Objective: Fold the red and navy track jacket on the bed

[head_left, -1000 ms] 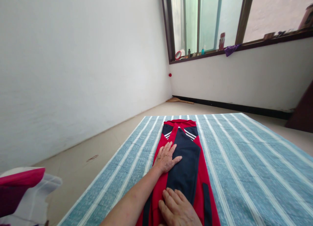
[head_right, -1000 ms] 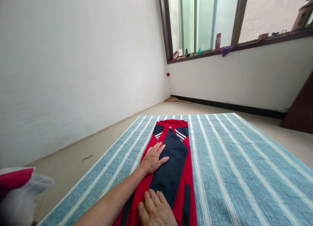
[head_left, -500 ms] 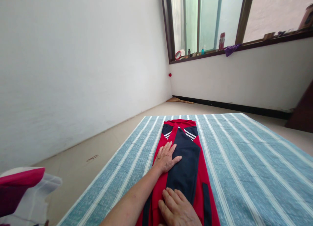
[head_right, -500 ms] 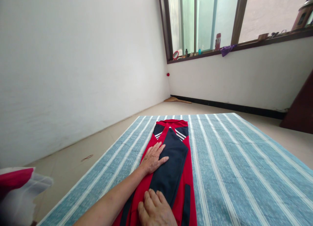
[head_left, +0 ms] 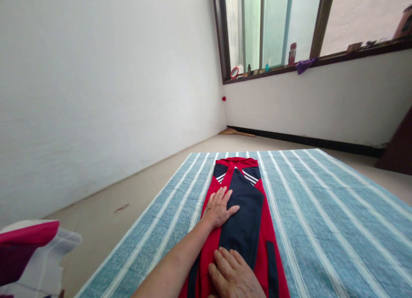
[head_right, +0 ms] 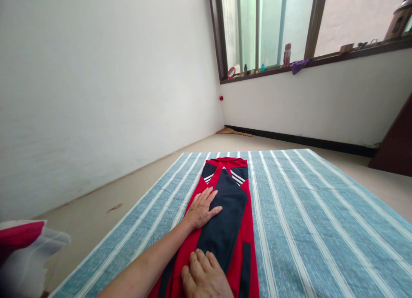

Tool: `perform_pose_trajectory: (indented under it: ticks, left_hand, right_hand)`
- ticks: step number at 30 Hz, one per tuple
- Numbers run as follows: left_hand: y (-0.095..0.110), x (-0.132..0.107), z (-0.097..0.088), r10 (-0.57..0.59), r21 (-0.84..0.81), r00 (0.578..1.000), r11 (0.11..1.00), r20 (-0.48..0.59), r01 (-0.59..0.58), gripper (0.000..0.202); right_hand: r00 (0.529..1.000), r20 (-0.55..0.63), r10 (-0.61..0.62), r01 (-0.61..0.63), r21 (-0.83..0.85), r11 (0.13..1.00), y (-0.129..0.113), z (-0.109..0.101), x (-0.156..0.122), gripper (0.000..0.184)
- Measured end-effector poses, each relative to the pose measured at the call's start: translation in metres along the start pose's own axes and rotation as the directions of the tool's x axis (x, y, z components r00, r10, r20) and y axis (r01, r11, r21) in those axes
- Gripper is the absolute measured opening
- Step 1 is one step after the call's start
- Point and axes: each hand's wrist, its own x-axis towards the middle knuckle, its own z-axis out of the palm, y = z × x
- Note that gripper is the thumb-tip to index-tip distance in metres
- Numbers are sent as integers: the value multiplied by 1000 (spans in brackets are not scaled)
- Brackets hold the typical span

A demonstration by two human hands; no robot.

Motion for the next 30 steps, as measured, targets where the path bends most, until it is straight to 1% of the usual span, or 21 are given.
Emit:
perform_pose_trajectory:
  ticks: [4, 9, 15, 22, 25, 27, 30]
  left_hand:
    - [0, 0, 0, 3, 2, 1000, 1000, -2, -3, 71]
    - [0, 0, 1, 2, 3, 1000, 1000, -6, -2, 71]
    - [-1, 0, 1, 7, 9, 1000, 1000, -7, -7, 71]
    - [1, -1, -1, -5, 10, 1000, 1000, 28, 5, 72]
    - [1, 3, -6, -12, 2, 998, 1000, 62, 12, 74]
    - [4, 8, -10, -31, 2, 997, 1000, 73, 31, 76]
    - [14, 15, -12, -59, 18, 998, 998, 39, 58, 76]
  right_hand:
    - [999, -44, 11, -11, 4, 1000, -1, 0, 0, 47]
    - [1000, -11, 20, -20, 9, 1000, -3, -1, 1, 55]
    - [1000, 20, 20, -20, 18, 1000, -3, -2, 1, 45]
    - [1000, 30, 10, -10, 14, 1000, -2, -2, 1, 47]
    - [1000, -3, 13, -13, 17, 1000, -1, -3, 0, 46]
    - [1000, -20, 21, -21, 24, 999, -1, -5, -1, 47]
    - [999, 13, 31, -31, 24, 999, -2, -5, 0, 47]
